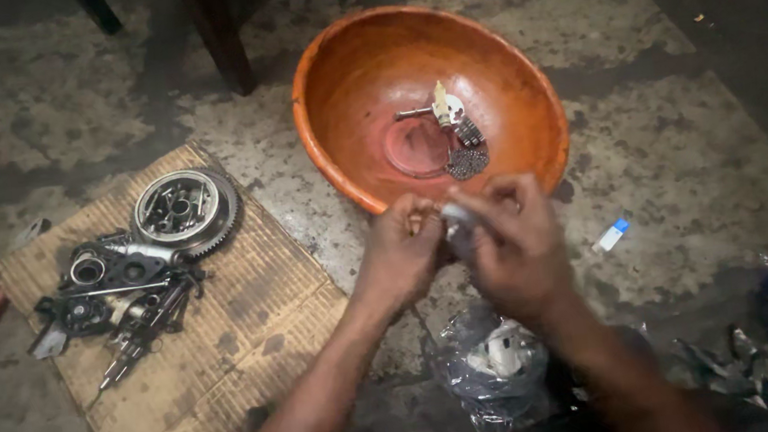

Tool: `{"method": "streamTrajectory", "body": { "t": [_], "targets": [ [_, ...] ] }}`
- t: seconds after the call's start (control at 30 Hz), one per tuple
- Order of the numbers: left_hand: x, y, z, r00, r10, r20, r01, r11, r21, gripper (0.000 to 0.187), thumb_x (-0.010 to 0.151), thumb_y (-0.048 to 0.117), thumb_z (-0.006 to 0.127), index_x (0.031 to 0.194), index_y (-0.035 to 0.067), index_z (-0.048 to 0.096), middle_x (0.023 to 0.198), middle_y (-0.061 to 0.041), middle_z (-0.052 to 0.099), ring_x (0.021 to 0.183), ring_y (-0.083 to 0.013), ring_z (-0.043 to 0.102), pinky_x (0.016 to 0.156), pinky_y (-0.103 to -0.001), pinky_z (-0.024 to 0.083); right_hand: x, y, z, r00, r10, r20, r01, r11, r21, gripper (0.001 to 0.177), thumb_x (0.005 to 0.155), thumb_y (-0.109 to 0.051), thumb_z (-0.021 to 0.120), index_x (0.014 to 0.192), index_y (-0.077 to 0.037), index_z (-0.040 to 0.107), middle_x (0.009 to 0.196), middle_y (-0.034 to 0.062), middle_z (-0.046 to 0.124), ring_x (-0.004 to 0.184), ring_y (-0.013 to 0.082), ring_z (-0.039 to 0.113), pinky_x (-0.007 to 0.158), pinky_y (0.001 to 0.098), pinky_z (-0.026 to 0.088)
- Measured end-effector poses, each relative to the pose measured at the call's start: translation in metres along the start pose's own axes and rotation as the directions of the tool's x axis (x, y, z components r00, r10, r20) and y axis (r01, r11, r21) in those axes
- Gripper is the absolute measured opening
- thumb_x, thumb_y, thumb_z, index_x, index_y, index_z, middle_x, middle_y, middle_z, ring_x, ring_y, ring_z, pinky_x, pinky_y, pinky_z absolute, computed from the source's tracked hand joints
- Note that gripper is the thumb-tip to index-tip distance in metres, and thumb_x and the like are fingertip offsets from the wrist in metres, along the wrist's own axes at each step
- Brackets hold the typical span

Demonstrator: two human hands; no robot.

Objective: The person sits on the floor and cleans various small mechanical parts, including gears and cylindrical components, using a grey cloth. They wipe each part individually and place them into an orange plastic basin. A screwdriver is used briefly to clean a small hole in one of the parts.

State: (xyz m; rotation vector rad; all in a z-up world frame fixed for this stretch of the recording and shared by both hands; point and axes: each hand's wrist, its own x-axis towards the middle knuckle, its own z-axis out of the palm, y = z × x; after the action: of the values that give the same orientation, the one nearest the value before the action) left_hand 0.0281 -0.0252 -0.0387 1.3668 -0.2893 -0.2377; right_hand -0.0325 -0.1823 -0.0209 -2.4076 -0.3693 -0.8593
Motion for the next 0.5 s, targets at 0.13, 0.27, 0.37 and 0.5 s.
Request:
{"method": "streamTrajectory", "body": {
  "t": [0.13,0.27,0.37,0.5],
  "targets": [
    [-0.008,0.018,-0.008,0.891,-0.426,0.155,0.439,0.724,-0.533,0.013,0.103,0.028,0.050,0.096,0.017,0.054,0.060,0.005,0.044,0.042,-0.0060,0.037,0.035,-0.023,0.026,-0.010,-0.009,0.023,0.995,-0.083,-0.061,0.079,0.995,-0.066,0.047,0.088,-0.003,0.071,0.134,-0.014,0.070,0.109,0.0148,0.055,0.089,0.0273,0.062,0.074,0.0369,0.053],
    [-0.006,0.037,-0.024,0.872,-0.473,0.124,0.454,0.687,-0.568,0.017,0.102,0.031,0.051,0.095,0.016,0.054,0.059,0.005,0.040,0.041,-0.0048,0.030,0.035,-0.022,0.021,-0.003,0.006,0.025,0.999,-0.027,0.038,0.030,0.995,-0.099,0.043,0.085,-0.003,0.066,0.125,-0.018,0.073,0.106,0.0106,0.057,0.094,0.0239,0.062,0.077,0.0362,0.054],
    [-0.004,0.031,-0.023,0.882,-0.442,0.167,0.461,0.730,-0.504,0.015,0.101,0.028,0.051,0.093,0.016,0.051,0.060,0.005,0.040,0.042,-0.0056,0.031,0.035,-0.024,0.022,0.005,0.020,0.019,0.842,0.509,0.179,-0.539,0.773,0.333,0.035,0.095,-0.012,0.062,0.128,-0.015,0.072,0.089,0.0052,0.061,0.077,0.0145,0.057,0.067,0.0308,0.050],
    [-0.005,0.010,-0.008,0.879,-0.470,0.084,0.466,0.804,-0.369,0.013,0.100,0.026,0.053,0.097,0.014,0.054,0.062,0.005,0.045,0.044,-0.0066,0.036,0.037,-0.024,0.026,0.008,0.019,-0.002,0.699,0.388,0.600,-0.705,0.236,0.669,0.034,0.100,-0.024,0.054,0.129,-0.017,0.070,0.084,-0.0036,0.069,0.072,0.0046,0.059,0.066,0.0222,0.049]
  ]
}}
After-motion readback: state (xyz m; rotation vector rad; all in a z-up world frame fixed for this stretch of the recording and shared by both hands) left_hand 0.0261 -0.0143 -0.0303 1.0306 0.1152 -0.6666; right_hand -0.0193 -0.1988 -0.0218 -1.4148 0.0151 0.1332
